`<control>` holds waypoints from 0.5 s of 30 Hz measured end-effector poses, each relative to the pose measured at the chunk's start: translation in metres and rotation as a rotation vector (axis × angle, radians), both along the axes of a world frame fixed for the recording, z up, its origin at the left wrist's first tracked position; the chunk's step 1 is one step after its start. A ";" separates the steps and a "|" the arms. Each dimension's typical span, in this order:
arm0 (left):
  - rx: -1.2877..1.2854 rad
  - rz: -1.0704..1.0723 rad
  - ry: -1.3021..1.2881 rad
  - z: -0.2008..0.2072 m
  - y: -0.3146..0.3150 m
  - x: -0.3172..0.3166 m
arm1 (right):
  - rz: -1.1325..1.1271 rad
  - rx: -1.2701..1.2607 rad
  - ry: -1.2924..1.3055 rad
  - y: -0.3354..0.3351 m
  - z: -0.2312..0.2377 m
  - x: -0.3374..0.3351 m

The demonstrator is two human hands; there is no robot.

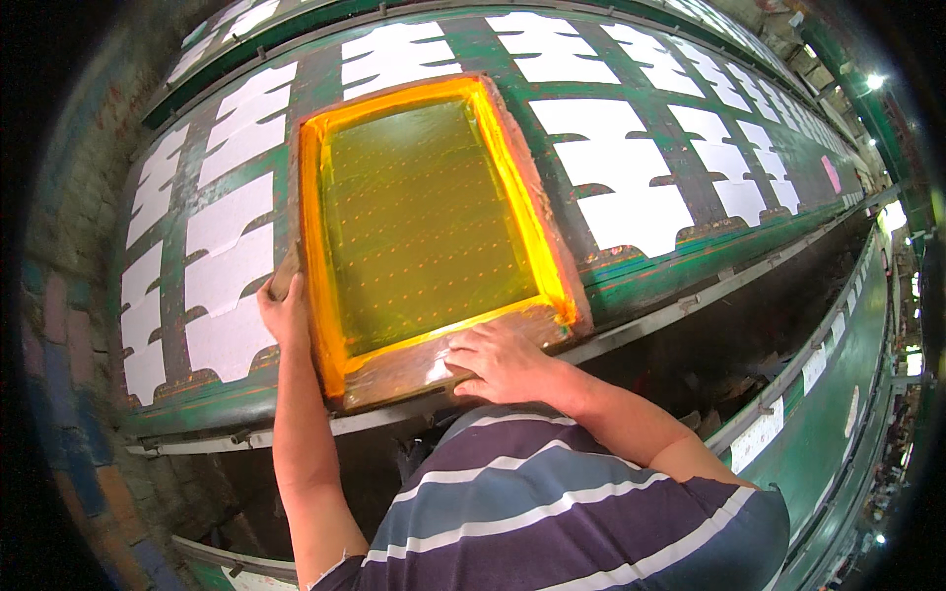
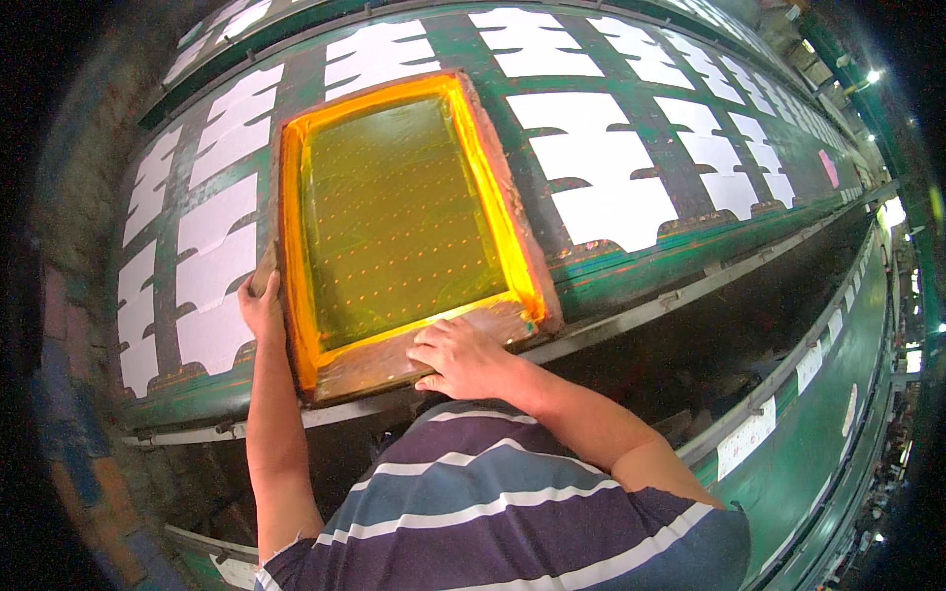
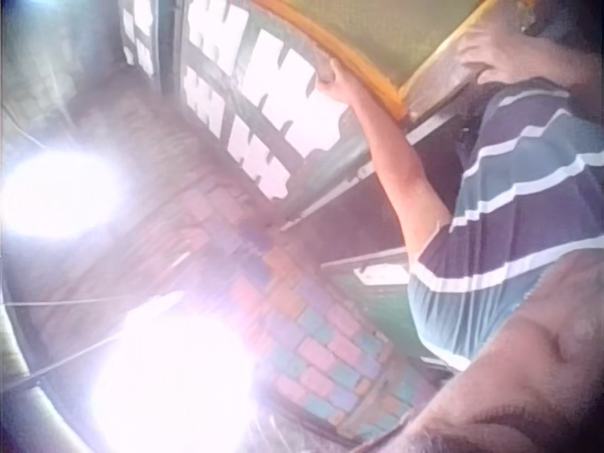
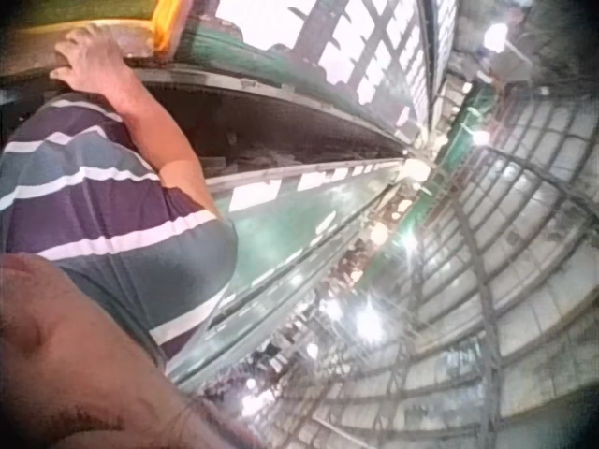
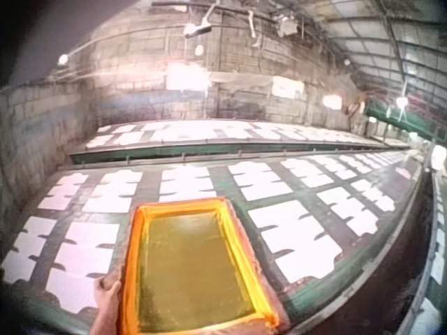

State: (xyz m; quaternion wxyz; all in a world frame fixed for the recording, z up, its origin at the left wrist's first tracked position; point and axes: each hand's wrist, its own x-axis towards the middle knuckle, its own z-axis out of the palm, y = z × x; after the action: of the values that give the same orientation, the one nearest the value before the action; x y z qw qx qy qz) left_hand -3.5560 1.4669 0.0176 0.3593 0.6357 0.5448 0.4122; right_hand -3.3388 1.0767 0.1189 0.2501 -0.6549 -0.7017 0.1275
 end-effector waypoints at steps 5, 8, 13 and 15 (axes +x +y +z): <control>-0.095 0.011 -0.130 0.006 -0.004 0.001 | -0.225 0.179 0.195 -0.043 -0.010 0.079; -0.102 0.096 -0.069 0.013 -0.008 0.005 | -0.488 0.254 0.217 -0.056 -0.022 0.125; -0.169 0.116 0.037 0.024 -0.010 0.008 | -0.755 0.194 0.287 -0.060 -0.045 0.172; -0.182 0.121 0.081 0.028 -0.014 0.004 | -0.822 0.107 0.386 -0.061 -0.056 0.173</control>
State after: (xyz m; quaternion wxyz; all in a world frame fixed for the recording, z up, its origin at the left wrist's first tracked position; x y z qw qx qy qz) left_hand -3.5521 1.4533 0.0459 0.3677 0.5825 0.6315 0.3559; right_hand -3.1656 1.0155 0.0633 0.4394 -0.8295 -0.3296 0.1009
